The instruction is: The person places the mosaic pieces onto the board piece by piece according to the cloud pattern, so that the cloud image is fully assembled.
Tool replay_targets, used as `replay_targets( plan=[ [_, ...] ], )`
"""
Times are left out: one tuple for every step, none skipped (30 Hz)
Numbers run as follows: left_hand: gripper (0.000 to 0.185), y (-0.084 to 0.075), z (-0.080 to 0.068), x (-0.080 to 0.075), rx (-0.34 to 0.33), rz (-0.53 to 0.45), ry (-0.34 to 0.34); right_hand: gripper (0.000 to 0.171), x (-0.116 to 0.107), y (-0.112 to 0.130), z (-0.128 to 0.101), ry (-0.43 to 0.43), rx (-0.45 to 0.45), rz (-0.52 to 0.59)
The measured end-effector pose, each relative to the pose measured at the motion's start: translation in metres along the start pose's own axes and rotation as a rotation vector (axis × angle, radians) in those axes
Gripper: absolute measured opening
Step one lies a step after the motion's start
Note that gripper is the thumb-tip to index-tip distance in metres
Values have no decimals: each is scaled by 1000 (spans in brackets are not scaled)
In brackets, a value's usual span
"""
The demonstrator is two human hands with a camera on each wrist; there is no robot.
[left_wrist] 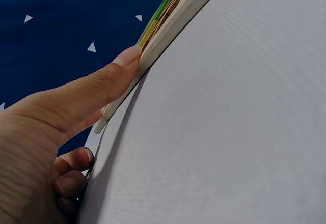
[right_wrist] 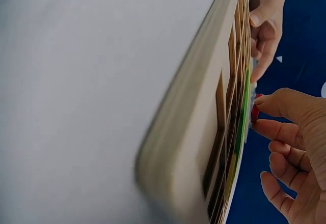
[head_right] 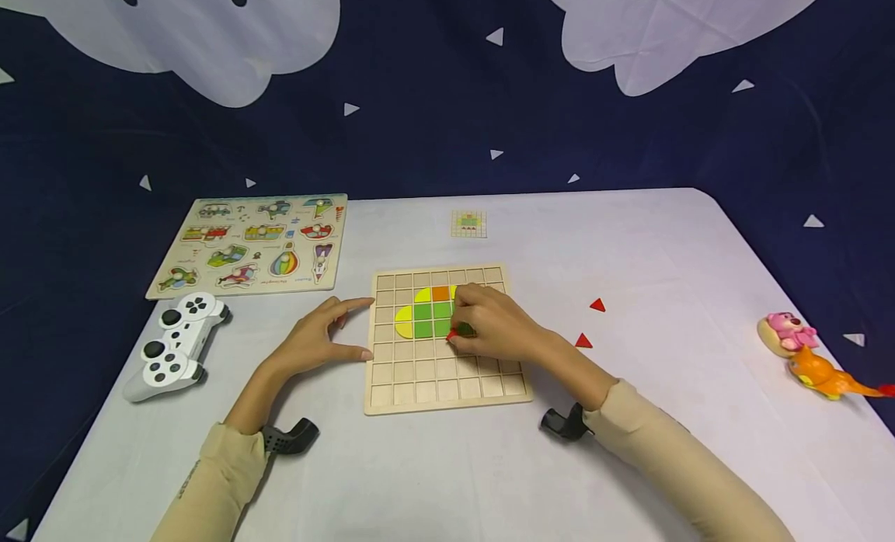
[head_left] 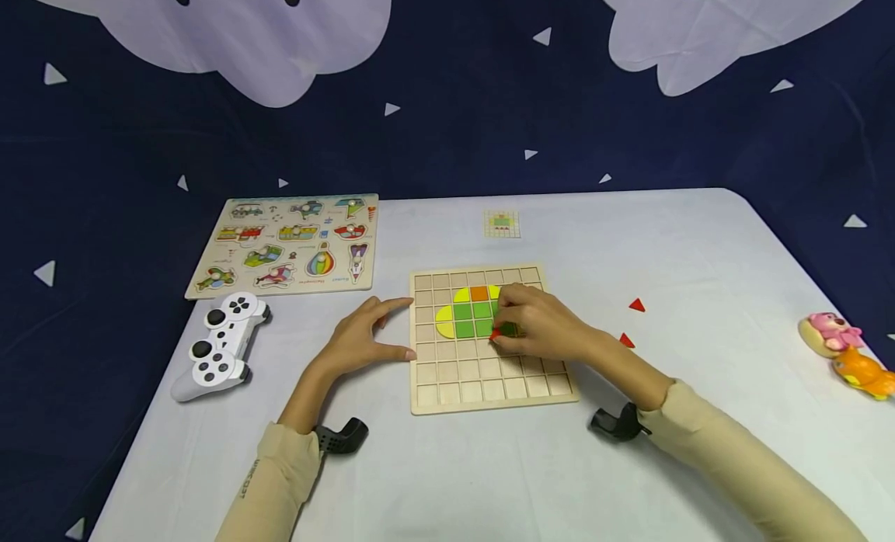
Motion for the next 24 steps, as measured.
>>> replay_targets(
  plan=[
    [87, 0, 0, 0, 1, -1, 0, 13, 1, 2, 1, -1, -4, 5],
    [87, 0, 0, 0, 2, -1, -1, 12, 2, 3, 3, -2, -8, 10],
    [87, 0, 0, 0, 2, -2, -1, 12, 3, 5, 4, 2, -7, 14],
    [87, -1, 0, 0, 2, -2, -1, 13, 4, 6, 5, 8, -6, 19],
    [87, -1, 0, 0, 2, -2, -2, 13, 4, 8, 7, 15, -2, 24],
    [87, -1, 0, 0, 2, -2, -2, 13, 5, 10, 8, 25, 0, 27],
    [87, -1, 0, 0, 2, -2, -1, 13, 6, 12, 9, 34, 1, 31],
    [87, -1, 0, 0, 3, -1, -1, 14, 7, 14, 10, 42, 2, 31],
    [87, -2, 0, 0, 4, 0, -1, 14, 8, 16, 11, 50, 3, 34],
    [87, -2, 0, -1, 5, 2, -1, 14, 9, 18, 12, 55, -1, 35],
    [87, -2, 0, -1, 5, 4, -1, 14, 10, 19, 14, 57, -4, 32],
    [87, -2, 1, -1, 6, 5, -1, 13, 11, 21, 15, 59, -8, 31],
    [87, -3, 1, -1, 7, 7, 0, 12, 13, 23, 16, 60, -11, 30],
    [87, -3, 1, -1, 7, 8, -1, 12, 14, 25, 17, 61, -14, 27],
    [87, -3, 1, -1, 7, 8, 0, 12, 15, 26, 18, 64, -18, 28],
    [87, -3, 1, -1, 6, 7, 0, 12, 16, 28, 19, 66, -22, 26],
    [87, -3, 1, -1, 6, 4, 0, 12, 17, 29, 19, 68, -24, 26],
    [87, -3, 1, -1, 7, 0, -1, 11, 18, 31, 20, 69, -30, 28],
    [87, -3, 0, -1, 7, -3, -1, 11, 19, 32, 20, 71, -36, 28],
    [87, -3, 0, -1, 7, -7, -2, 11, 19, 33, 20, 72, -39, 27],
    [87, -3, 0, 0, 7, -9, -2, 11, 20, 33, 20, 73, -40, 26],
    [87, -3, 0, -1, 8, -9, -3, 11, 21, 33, 20, 76, -40, 27],
    [87, -3, 0, 0, 8, -9, -2, 10, 22, 33, 20, 79, -37, 27],
    [87, -3, 0, 0, 9, -7, -2, 9, 22, 33, 20, 83, -34, 29]
  ],
)
Point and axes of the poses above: each hand's wrist, its own z-axis towards the middle knuckle, its own x-axis out of the palm, y = z × x, the point moved 7 cm from there along z, towards the middle knuckle, and after that the axes turned 3 degrees about -z, right-handed, at the moved point
